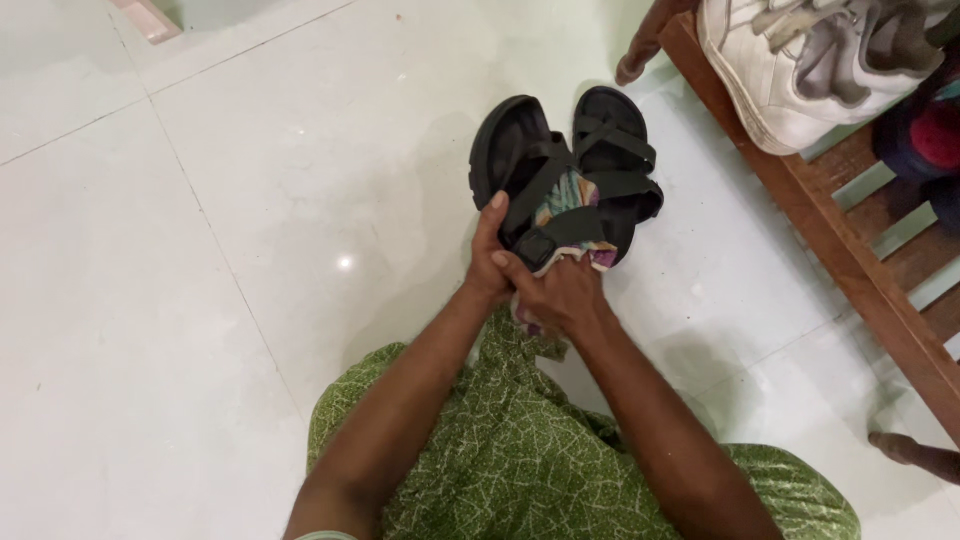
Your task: The person sits on the floor and wipes a pair of black sandals with a cloth. They clean the straps and soles of both sandals, then place them on the floor.
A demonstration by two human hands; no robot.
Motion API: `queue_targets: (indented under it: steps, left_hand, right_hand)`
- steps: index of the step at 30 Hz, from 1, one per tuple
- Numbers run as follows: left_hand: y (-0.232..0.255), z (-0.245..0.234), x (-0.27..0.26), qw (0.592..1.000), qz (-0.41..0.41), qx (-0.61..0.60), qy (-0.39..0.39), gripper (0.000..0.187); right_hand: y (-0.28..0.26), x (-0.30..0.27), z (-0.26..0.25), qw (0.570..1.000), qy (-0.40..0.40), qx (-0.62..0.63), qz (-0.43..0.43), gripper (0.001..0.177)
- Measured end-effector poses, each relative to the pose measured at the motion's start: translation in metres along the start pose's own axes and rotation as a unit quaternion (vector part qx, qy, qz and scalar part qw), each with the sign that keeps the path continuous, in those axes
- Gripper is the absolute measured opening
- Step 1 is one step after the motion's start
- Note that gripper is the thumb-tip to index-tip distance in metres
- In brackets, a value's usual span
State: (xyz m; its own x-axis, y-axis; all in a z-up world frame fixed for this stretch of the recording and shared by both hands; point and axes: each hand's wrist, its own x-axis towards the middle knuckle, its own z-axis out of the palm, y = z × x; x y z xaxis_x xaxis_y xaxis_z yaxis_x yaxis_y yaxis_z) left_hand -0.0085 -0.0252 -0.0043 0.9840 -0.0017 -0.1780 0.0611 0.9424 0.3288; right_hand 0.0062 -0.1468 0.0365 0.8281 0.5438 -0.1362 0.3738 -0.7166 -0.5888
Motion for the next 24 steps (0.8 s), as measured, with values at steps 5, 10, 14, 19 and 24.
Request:
queue_targets:
  steps: [5, 10, 14, 19, 24]
  left_hand:
    - [0.028, 0.004, 0.004, 0.994, 0.109, 0.007, 0.026, 0.067]
    - [0.075, 0.011, 0.002, 0.987, 0.154, -0.049, -0.024, 0.07]
    - [0.098, 0.009, 0.005, 0.984, 0.177, -0.027, 0.013, 0.065]
    - [0.097, -0.002, 0.015, 0.992, 0.105, -0.027, 0.066, 0.06]
    - [0.076, -0.005, 0.024, 0.991, -0.035, -0.038, 0.122, 0.059]
  right_hand:
    - [-0.025, -0.006, -0.01, 0.993, -0.015, 0.12, 0.01, 0.058]
    - [-0.018, -0.005, -0.011, 0.909, 0.184, 0.187, -0.323, 0.041]
    - [0.023, -0.001, 0.001, 0.91, 0.176, 0.173, -0.333, 0.02]
    - [0.095, 0.0, 0.018, 0.813, 0.284, 0.507, 0.036, 0.04]
    - [0.141, 0.008, 0.064, 0.871, 0.013, 0.489, 0.05, 0.052]
